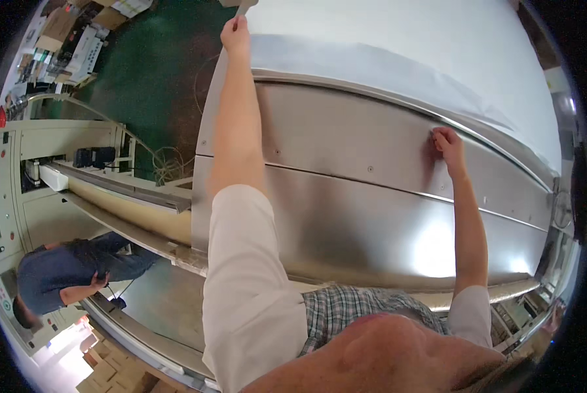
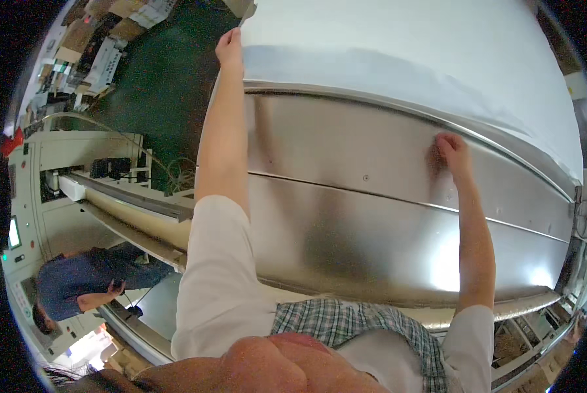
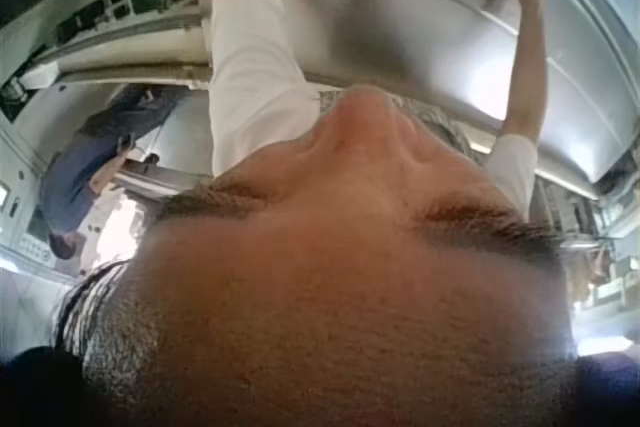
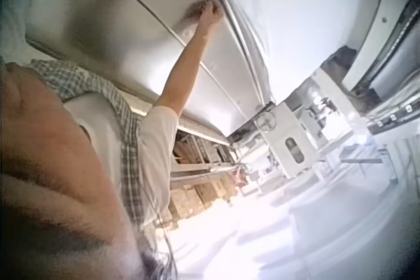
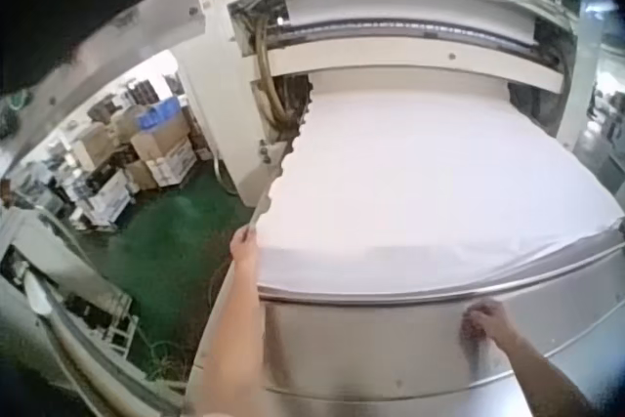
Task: Handling large rolls of white material on an industrial rolling machine, including cutting and adjusting layers.
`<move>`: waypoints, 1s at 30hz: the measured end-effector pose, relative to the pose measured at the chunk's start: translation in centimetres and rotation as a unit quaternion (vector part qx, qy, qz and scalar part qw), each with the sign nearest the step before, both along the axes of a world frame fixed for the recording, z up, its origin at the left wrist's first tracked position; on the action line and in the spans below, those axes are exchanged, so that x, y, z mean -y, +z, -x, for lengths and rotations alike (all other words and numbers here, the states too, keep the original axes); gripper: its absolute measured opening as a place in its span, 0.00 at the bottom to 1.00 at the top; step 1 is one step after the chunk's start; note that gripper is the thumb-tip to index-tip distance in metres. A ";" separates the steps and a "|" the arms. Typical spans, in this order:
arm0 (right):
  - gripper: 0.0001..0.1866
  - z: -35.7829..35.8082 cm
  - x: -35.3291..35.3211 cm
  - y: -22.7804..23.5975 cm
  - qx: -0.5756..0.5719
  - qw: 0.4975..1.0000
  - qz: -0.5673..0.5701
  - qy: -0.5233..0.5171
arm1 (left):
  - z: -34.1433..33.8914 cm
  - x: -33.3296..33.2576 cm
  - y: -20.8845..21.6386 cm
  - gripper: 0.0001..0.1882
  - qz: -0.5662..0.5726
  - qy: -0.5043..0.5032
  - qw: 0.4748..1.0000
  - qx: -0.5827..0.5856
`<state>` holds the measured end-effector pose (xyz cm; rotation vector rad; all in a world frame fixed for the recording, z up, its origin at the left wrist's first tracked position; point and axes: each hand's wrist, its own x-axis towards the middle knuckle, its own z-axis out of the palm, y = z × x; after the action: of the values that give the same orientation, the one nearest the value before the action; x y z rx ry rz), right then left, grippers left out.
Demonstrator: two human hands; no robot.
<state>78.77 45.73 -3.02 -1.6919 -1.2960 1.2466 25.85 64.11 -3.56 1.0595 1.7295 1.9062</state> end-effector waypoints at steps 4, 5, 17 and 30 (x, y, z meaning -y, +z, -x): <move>0.08 1.2 0.5 1.0 0.043 0.999 -0.015 0.013 | 1.6 -1.9 0.2 0.18 -0.004 -0.067 0.994 0.081; 0.08 1.7 0.5 1.0 0.041 0.999 -0.018 0.014 | 2.5 -2.2 0.5 0.18 -0.021 -0.116 0.985 0.128; 0.08 2.1 0.8 1.4 0.009 1.000 -0.024 0.008 | 2.2 -2.1 0.8 0.15 0.123 -0.220 0.930 0.267; 0.05 3.2 -0.2 -0.1 0.079 0.993 -0.044 0.073 | -13.1 -2.7 8.7 0.52 0.311 -0.409 0.665 -0.543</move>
<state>75.53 45.89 -3.09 -1.6856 -1.5711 1.1377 38.99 66.82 5.12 2.2889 1.5810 -0.0517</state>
